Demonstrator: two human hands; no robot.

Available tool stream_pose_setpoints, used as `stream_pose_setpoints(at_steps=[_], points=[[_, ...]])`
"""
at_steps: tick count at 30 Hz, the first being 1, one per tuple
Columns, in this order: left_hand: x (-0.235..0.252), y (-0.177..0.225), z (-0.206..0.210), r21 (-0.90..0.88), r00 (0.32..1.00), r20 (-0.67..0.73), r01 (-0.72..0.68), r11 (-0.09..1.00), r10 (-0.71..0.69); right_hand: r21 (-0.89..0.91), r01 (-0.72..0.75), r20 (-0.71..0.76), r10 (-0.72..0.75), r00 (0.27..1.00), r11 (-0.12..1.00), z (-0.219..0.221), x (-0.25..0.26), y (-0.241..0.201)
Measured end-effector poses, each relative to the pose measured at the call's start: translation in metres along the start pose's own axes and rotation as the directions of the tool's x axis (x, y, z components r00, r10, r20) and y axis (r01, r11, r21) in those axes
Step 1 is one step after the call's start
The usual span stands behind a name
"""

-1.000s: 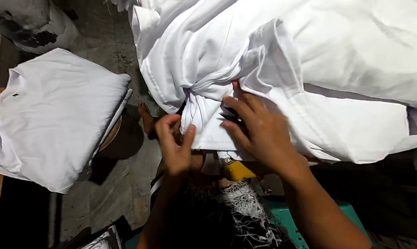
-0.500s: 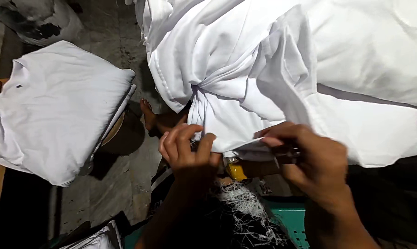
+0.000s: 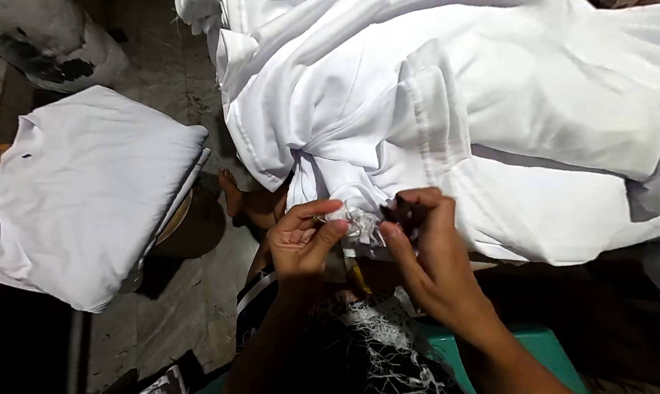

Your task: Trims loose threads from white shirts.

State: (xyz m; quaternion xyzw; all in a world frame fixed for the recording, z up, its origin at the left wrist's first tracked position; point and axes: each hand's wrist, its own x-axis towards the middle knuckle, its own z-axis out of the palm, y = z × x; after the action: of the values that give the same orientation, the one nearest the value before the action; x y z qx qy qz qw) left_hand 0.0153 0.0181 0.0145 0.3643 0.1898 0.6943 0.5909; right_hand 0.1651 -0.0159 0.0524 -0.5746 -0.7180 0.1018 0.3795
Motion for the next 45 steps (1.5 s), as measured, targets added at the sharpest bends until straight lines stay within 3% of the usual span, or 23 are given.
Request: stream_pose_setpoints(at_steps=[2, 5, 9, 13, 18, 22, 24, 26, 30, 32, 35, 38, 42, 45], points=[[0.000, 0.000, -0.001, 0.111, 0.995, -0.042, -0.082, 0.990, 0.087, 0.144, 0.031, 0.051, -0.039, 0.998, 0.989, 0.003, -0.010, -0.003], [-0.005, 0.010, -0.003, 0.204, 0.995, -0.018, -0.094, 0.974, 0.100, 0.236, 0.071, 0.063, -0.088, 0.994, 0.969, 0.004, -0.017, -0.003], [-0.014, 0.015, -0.009, 0.182, 0.987, 0.105, -0.136, 0.974, 0.118, 0.220, 0.125, 0.016, -0.132, 0.991, 0.968, 0.010, -0.023, -0.013], [-0.018, 0.012, -0.005, 0.333, 0.965, 0.183, -0.243, 0.911, 0.190, 0.213, 0.090, 0.010, -0.095, 0.995, 0.973, 0.017, -0.014, -0.021], [-0.018, 0.013, -0.009, 0.430, 0.944, 0.221, -0.321, 0.844, 0.246, 0.155, 0.057, 0.022, -0.061, 0.998, 0.986, 0.017, -0.008, -0.026], [-0.021, 0.012, -0.016, 0.439, 0.948, 0.241, -0.299, 0.848, 0.209, 0.229, -0.001, -0.011, 0.004, 1.000, 0.973, 0.013, 0.004, -0.018], [-0.020, 0.010, -0.018, 0.508, 0.953, 0.245, -0.283, 0.814, 0.179, 0.333, 0.051, 0.011, -0.058, 0.998, 0.942, 0.013, 0.008, -0.014], [-0.017, 0.009, -0.018, 0.551, 0.963, 0.215, -0.259, 0.793, 0.165, 0.377, 0.170, 0.072, -0.212, 0.975, 0.911, 0.011, 0.001, -0.020], [-0.015, 0.011, -0.010, 0.454, 0.997, -0.003, -0.062, 0.889, 0.071, 0.292, 0.387, 0.209, -0.453, 0.867, 0.875, 0.010, -0.020, -0.035], [-0.013, 0.012, -0.012, 0.370, 0.998, -0.064, 0.023, 0.929, 0.000, 0.279, 0.302, 0.213, -0.365, 0.906, 0.911, 0.005, -0.018, -0.027], [-0.012, 0.011, -0.017, 0.258, 0.997, -0.048, 0.068, 0.964, -0.058, 0.218, 0.121, 0.135, -0.153, 0.979, 0.968, -0.002, -0.009, -0.009], [-0.010, 0.002, -0.013, 0.395, 0.997, -0.072, 0.005, 0.919, 0.026, 0.198, 0.036, 0.037, -0.044, 0.998, 0.979, 0.001, -0.009, 0.003], [-0.004, -0.013, -0.019, 0.675, 0.982, -0.058, -0.093, 0.732, 0.178, 0.220, -0.026, 0.056, 0.014, 0.998, 0.975, 0.004, -0.014, 0.000], [-0.010, 0.003, -0.018, 0.598, 0.991, 0.009, -0.112, 0.793, 0.132, 0.181, -0.004, 0.079, -0.010, 0.997, 0.983, 0.006, -0.017, 0.003]])
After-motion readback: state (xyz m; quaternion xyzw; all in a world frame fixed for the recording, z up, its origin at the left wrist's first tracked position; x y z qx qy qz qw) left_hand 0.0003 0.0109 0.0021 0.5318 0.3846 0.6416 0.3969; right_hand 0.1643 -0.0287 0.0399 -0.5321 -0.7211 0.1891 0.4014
